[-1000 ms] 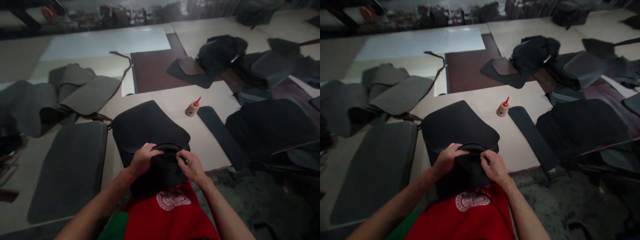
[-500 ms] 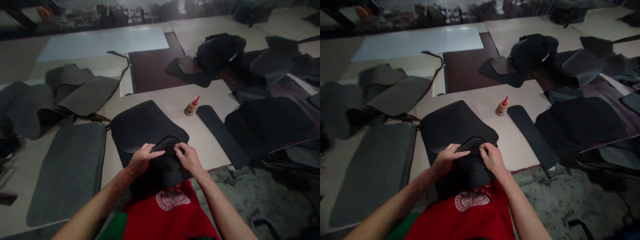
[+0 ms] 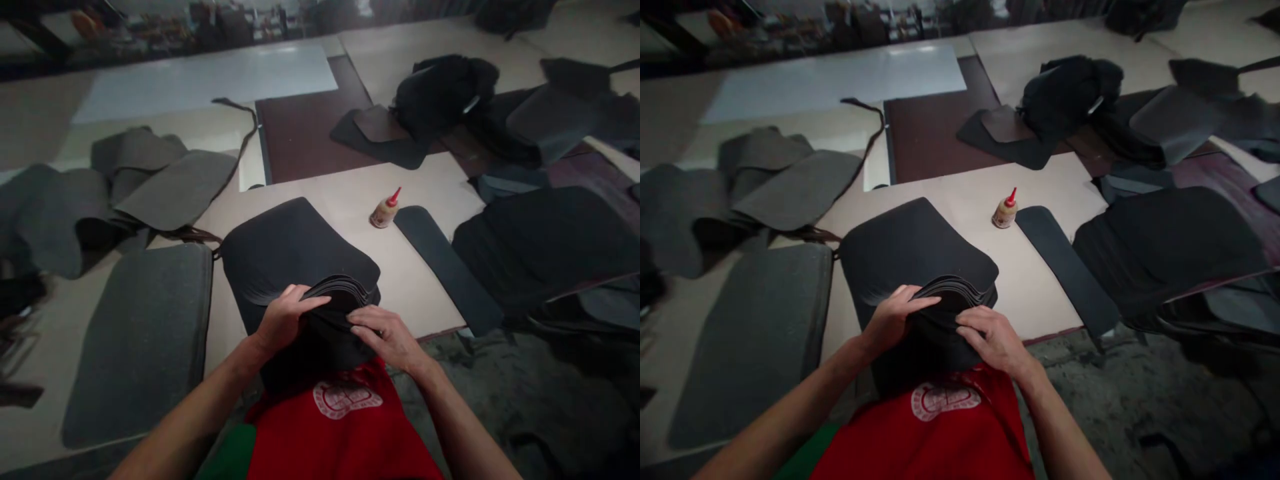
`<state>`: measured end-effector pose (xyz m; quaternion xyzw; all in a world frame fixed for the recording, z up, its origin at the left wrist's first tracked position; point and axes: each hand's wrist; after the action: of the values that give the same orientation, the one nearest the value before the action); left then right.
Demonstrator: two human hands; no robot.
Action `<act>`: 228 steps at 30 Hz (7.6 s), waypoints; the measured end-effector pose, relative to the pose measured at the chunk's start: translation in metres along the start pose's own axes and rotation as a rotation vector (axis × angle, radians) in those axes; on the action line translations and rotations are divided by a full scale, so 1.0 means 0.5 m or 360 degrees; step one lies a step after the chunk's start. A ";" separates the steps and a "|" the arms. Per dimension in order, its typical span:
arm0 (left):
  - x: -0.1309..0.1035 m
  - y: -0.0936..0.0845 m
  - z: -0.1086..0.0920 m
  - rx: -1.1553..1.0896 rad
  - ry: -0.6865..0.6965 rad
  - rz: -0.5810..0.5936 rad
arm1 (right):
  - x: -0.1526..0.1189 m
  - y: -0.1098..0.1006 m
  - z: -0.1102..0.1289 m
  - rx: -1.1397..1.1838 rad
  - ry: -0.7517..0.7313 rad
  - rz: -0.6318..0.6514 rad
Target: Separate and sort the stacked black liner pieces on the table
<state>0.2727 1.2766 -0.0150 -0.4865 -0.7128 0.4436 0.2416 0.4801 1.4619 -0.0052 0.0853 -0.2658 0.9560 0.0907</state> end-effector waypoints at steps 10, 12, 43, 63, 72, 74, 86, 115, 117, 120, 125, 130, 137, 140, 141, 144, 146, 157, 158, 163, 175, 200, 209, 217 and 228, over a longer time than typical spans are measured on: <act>-0.003 0.003 -0.003 -0.0021 -0.0015 -0.0009 | 0.021 -0.003 -0.012 0.0085 0.0081 0.0010; -0.004 0.003 -0.003 -0.0013 -0.0001 -0.0018 | 0.027 0.008 -0.010 -0.0103 0.0055 -0.0151; 0.001 -0.004 -0.008 -0.0142 -0.0084 0.0047 | 0.059 0.029 -0.025 -0.0507 0.0107 -0.0865; 0.005 -0.001 -0.008 -0.0167 -0.0098 0.0032 | 0.002 0.014 -0.001 -0.0134 -0.0115 -0.0043; 0.000 -0.003 -0.006 -0.0060 -0.0053 0.0062 | 0.030 0.037 -0.028 -0.0263 0.0202 -0.0246; -0.003 -0.003 -0.003 -0.0017 -0.0012 0.0063 | 0.042 0.044 -0.034 -0.0274 0.0388 -0.0374; -0.010 0.014 0.016 0.0016 0.0121 -0.0072 | 0.046 0.036 -0.010 -0.0510 0.0293 -0.0354; 0.009 -0.009 -0.015 -0.0056 -0.0094 -0.0005 | 0.008 0.004 0.012 -0.0268 -0.0076 -0.0066; 0.009 -0.009 -0.014 -0.0073 -0.0087 -0.0003 | 0.009 0.004 0.011 -0.0152 -0.0011 -0.0089; 0.009 -0.006 -0.012 -0.0081 -0.0099 0.0009 | 0.009 0.006 0.007 -0.0041 0.0030 -0.0099; 0.010 -0.002 -0.010 -0.0042 -0.0081 -0.0011 | 0.014 0.027 -0.006 -0.0140 0.0024 -0.0198; 0.009 -0.008 -0.015 -0.0010 -0.0086 -0.0015 | 0.027 0.055 -0.025 -0.0179 0.0210 -0.0438; 0.004 -0.007 -0.009 0.0047 -0.0004 0.0015 | 0.058 0.067 -0.042 -0.0163 0.0612 -0.0675; -0.001 0.002 0.003 0.0105 0.0077 -0.0054 | 0.065 0.065 -0.044 -0.0121 0.0640 -0.0651; -0.002 0.004 0.007 0.0120 0.0116 -0.0080 | 0.065 0.065 -0.044 -0.0106 0.0647 -0.0643; -0.005 0.007 0.013 0.0120 0.0173 -0.0102 | 0.059 0.064 -0.033 -0.0080 0.0625 -0.0654; -0.003 0.004 0.009 0.0082 0.0138 -0.0073 | 0.048 0.058 -0.018 -0.0123 0.0518 -0.0736; 0.015 -0.014 -0.014 -0.0038 -0.0070 0.0025 | 0.003 0.015 0.025 -0.0006 -0.0030 -0.0284; 0.015 -0.013 -0.013 -0.0041 -0.0066 0.0025 | 0.004 0.015 0.022 0.0033 0.0002 -0.0257; 0.012 -0.011 -0.010 -0.0024 -0.0067 0.0026 | 0.017 0.010 0.004 0.0339 0.0236 -0.0123; 0.008 -0.014 -0.012 0.0056 -0.0038 0.0040 | 0.053 0.046 -0.024 0.0030 0.0693 -0.0511; 0.020 -0.006 -0.014 -0.0034 -0.0004 0.0023 | -0.011 0.004 0.012 0.0095 0.0022 -0.0246; 0.018 -0.003 -0.014 0.0023 -0.0001 0.0024 | 0.014 0.023 -0.014 -0.0047 0.0385 -0.0420; 0.012 0.003 -0.003 0.0120 0.0087 -0.0008 | 0.046 0.048 -0.038 -0.0124 0.0697 -0.0592; 0.016 0.003 0.000 0.0094 0.0164 -0.0088 | 0.024 0.023 0.002 -0.0212 0.0370 -0.0757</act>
<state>0.2703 1.2842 -0.0169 -0.4814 -0.6991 0.4321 0.3045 0.4662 1.4530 -0.0076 0.0288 -0.2885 0.8915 0.3481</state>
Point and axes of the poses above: each hand's wrist, its own x-axis towards the middle knuckle, its own y-axis out of the palm, z = x × y, and after that the axes turned 10 degrees about -y, right-handed
